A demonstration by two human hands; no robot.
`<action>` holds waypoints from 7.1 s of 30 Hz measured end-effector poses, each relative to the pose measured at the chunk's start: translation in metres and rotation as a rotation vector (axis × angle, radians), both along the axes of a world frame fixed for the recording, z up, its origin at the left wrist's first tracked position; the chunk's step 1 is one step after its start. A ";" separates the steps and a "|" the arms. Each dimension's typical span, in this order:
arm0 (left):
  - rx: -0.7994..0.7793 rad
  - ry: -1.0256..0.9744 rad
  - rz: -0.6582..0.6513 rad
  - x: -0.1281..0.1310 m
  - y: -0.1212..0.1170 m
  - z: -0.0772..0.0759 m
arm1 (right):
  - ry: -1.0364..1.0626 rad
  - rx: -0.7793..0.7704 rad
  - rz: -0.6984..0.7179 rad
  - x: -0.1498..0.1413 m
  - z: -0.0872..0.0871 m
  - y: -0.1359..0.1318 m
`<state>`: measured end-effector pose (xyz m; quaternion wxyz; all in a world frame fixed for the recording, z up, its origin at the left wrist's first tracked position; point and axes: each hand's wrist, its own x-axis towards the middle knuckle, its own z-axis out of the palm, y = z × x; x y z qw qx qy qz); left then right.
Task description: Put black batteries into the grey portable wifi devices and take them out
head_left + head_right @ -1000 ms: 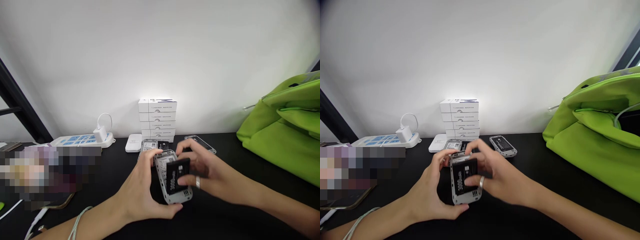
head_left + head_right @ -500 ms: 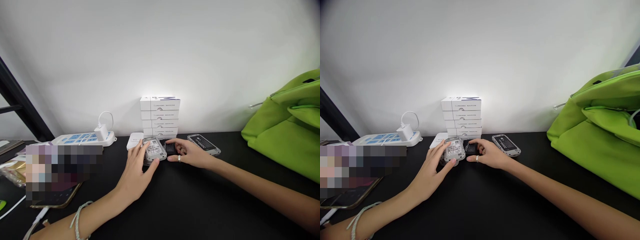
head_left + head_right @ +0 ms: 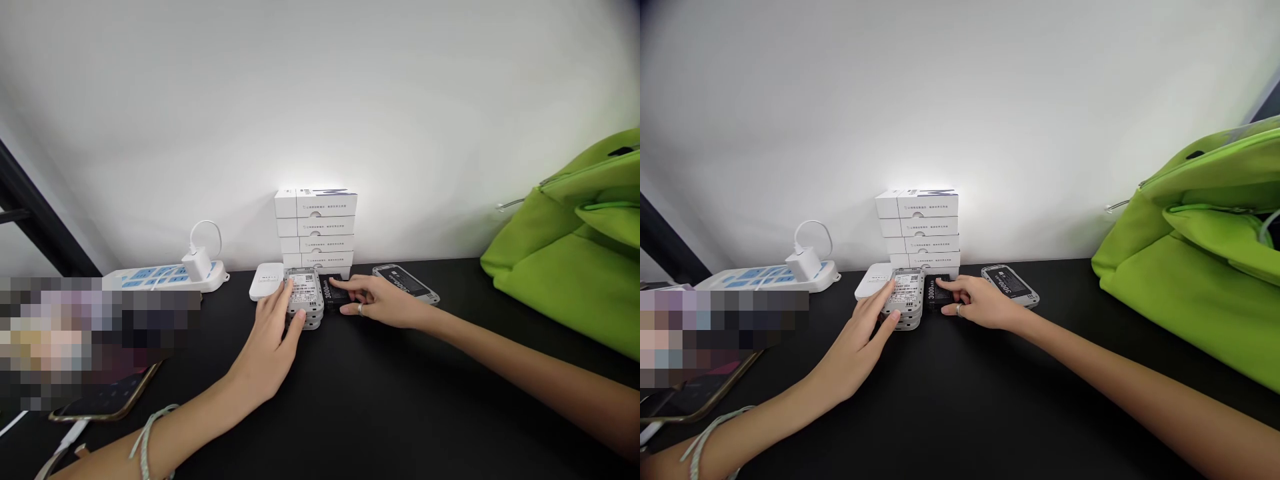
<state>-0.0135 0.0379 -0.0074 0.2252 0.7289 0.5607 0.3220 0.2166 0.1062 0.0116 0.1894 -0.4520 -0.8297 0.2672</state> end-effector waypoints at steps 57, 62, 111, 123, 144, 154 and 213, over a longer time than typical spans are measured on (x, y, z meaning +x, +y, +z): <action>0.462 -0.124 -0.263 0.005 -0.017 0.006 | 0.733 -0.145 0.170 -0.004 0.034 -0.084; 0.371 -0.129 0.020 0.001 -0.008 0.003 | 0.656 -0.194 -0.239 0.003 0.033 -0.038; 0.068 0.062 -0.450 0.008 -0.038 0.004 | -0.211 -0.161 0.084 -0.005 0.033 -0.077; 0.346 0.004 -0.457 0.012 -0.038 0.007 | 0.059 0.022 -0.023 -0.021 0.030 -0.092; 0.328 -0.040 0.029 -0.002 0.000 0.004 | 0.632 -0.225 -0.294 0.008 0.020 -0.025; 0.107 -0.062 0.014 -0.004 0.011 -0.002 | 0.264 -0.097 -0.023 0.007 0.004 -0.004; 0.073 0.316 -0.405 0.005 -0.019 0.008 | 0.161 0.228 -0.324 0.020 -0.012 0.000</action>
